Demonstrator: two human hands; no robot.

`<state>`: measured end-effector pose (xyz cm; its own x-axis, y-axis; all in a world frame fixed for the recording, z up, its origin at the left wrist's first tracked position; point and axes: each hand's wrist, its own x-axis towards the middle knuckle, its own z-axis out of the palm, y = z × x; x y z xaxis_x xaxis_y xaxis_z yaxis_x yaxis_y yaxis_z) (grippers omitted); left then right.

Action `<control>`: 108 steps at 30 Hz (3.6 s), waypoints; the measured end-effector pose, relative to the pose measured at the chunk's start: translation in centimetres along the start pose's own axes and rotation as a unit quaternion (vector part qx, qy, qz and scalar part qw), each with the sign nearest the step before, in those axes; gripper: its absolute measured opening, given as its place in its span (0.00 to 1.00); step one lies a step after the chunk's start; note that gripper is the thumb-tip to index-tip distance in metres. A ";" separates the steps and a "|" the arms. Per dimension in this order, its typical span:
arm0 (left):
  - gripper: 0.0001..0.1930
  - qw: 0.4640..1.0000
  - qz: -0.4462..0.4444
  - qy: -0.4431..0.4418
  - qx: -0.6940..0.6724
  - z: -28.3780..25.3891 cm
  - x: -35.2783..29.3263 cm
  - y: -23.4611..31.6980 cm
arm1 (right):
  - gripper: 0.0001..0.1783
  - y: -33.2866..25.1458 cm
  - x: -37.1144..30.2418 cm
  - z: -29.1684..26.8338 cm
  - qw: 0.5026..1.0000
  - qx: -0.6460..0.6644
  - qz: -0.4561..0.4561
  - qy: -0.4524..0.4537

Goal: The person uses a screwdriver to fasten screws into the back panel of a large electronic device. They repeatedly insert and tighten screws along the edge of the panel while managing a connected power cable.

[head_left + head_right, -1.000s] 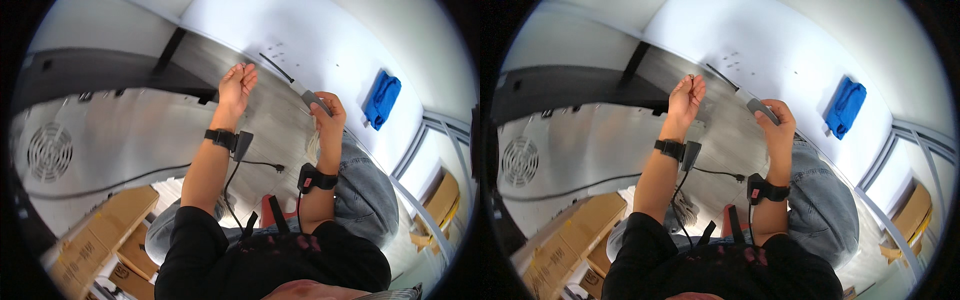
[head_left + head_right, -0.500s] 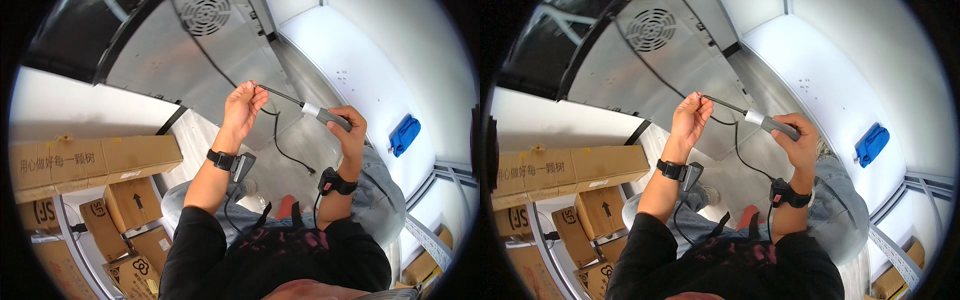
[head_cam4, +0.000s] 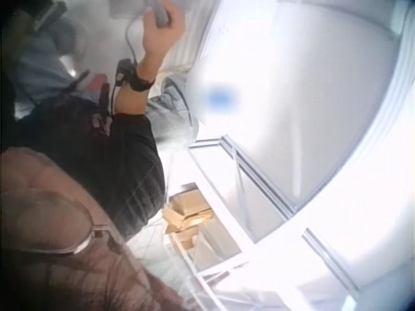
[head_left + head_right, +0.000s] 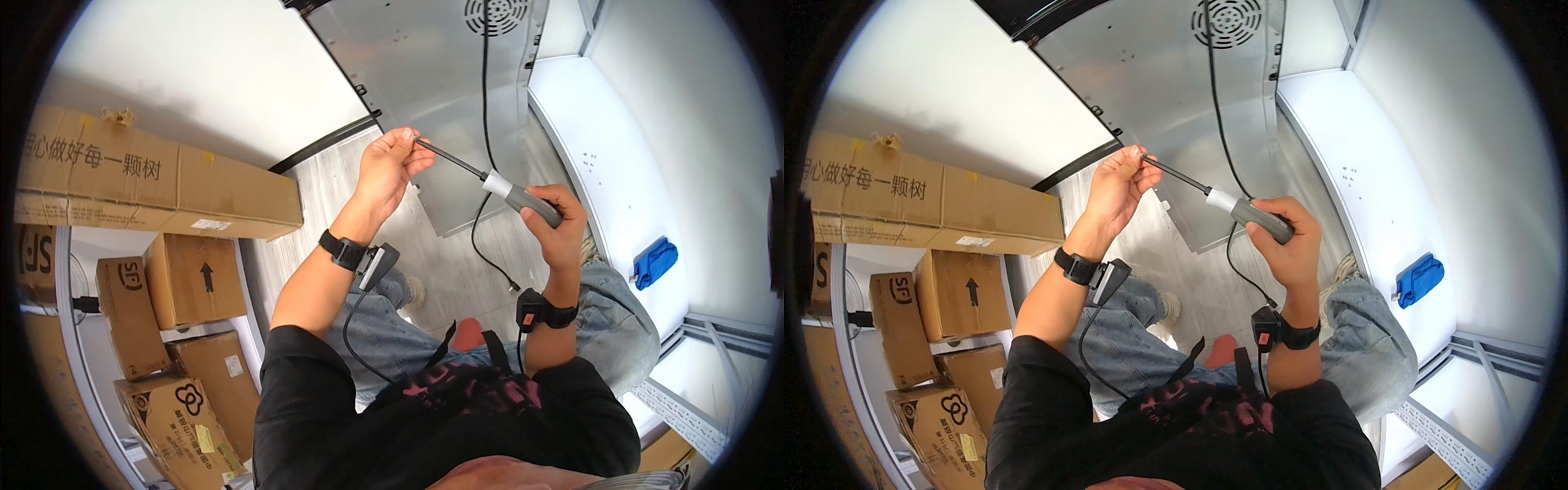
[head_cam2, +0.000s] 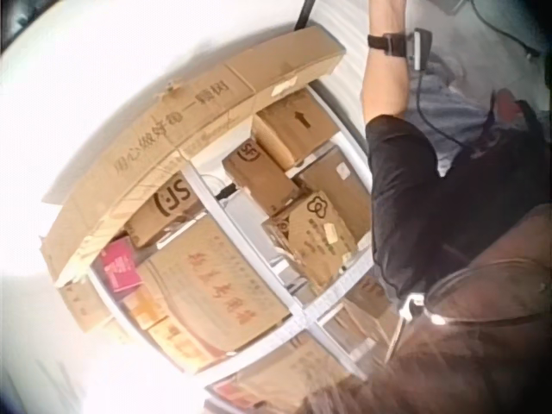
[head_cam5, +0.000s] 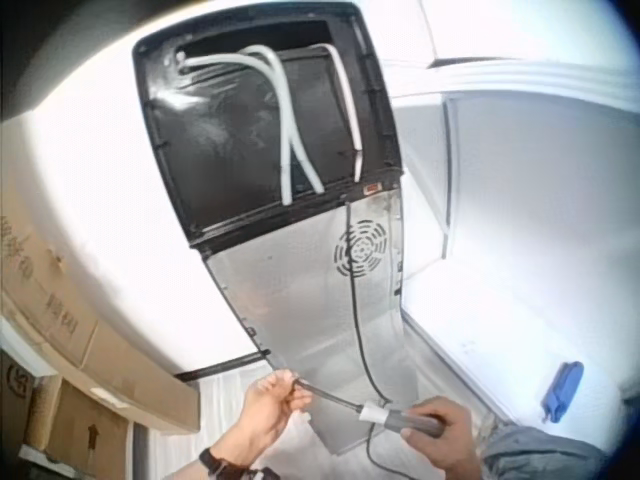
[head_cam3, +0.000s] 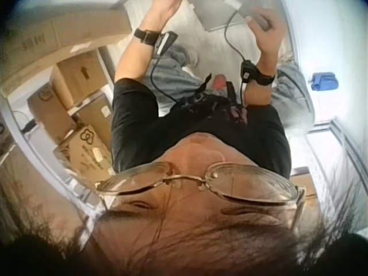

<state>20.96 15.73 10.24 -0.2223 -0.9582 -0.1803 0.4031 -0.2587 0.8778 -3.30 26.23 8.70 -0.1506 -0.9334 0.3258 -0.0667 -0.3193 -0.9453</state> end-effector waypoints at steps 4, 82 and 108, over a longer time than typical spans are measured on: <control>0.10 0.999 0.011 0.025 0.024 -1.9 -0.2 0.5 | 0.11 0.2 0.0 2.2 1.000 -0.001 0.002 0.003; 0.10 0.994 -0.069 0.007 0.085 -6.2 4.6 2.7 | 0.25 -0.8 -0.9 15.7 0.979 -0.205 0.020 -0.015; 0.07 0.990 -0.088 0.018 0.109 -6.3 4.5 2.8 | 0.26 -1.5 -0.9 15.6 0.965 -0.257 -0.055 -0.009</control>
<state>26.62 9.92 9.08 -0.2387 -0.9053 -0.3513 0.1580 -0.3932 0.9058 12.36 25.03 9.62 -0.0975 -0.9030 0.4184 -0.5614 -0.2972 -0.7723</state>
